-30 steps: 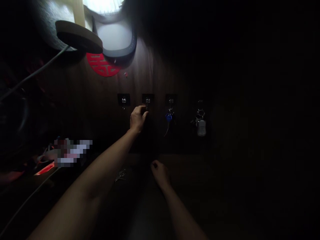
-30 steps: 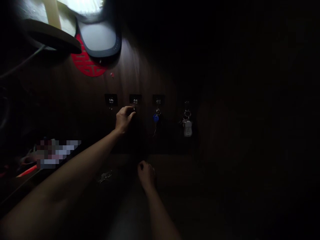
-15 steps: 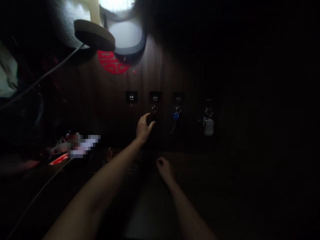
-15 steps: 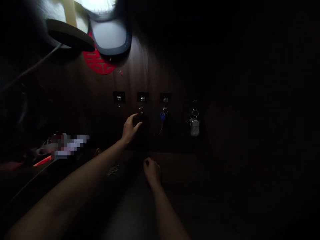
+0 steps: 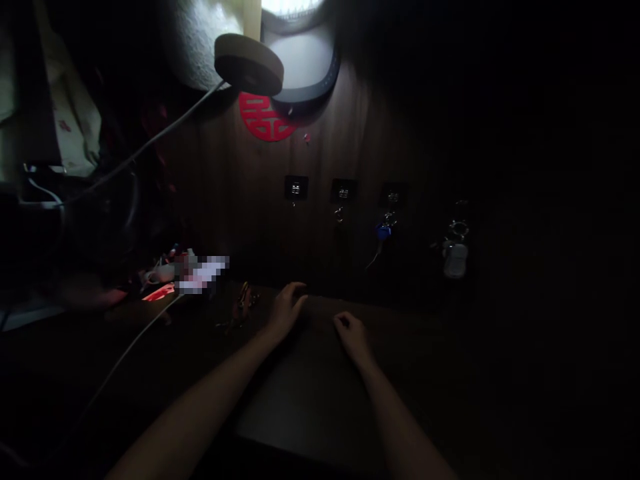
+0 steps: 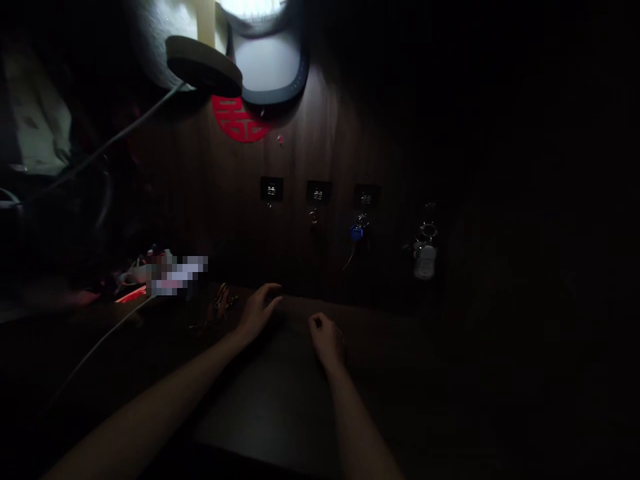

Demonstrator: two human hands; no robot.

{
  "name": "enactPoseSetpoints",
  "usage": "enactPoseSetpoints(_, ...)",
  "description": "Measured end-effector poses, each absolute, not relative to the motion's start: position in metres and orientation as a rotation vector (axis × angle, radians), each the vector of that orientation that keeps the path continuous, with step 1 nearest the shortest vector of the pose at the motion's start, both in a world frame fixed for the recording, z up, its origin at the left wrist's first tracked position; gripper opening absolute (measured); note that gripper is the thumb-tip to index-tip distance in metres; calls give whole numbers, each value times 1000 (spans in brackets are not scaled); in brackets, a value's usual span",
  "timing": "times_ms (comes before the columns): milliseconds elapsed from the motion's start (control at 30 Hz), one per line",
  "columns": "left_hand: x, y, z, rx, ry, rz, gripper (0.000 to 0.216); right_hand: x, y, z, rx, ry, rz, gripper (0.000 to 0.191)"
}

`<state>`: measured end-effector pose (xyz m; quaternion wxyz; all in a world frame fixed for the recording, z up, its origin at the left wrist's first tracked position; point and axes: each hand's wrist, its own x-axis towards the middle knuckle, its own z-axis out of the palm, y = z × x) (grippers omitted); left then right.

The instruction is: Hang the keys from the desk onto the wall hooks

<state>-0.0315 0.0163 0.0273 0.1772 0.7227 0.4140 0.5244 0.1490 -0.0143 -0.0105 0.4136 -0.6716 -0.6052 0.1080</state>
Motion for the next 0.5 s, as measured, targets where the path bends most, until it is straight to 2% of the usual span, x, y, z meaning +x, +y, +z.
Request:
enactPoseSetpoints(267,-49,3,2,2102,1299,1394,22,148,-13,-10,-1715,-1514,304,22)
enactPoseSetpoints(500,-50,-10,6,2320,1350,1251,23,148,-13,-11,-1691,-1543,337,23)
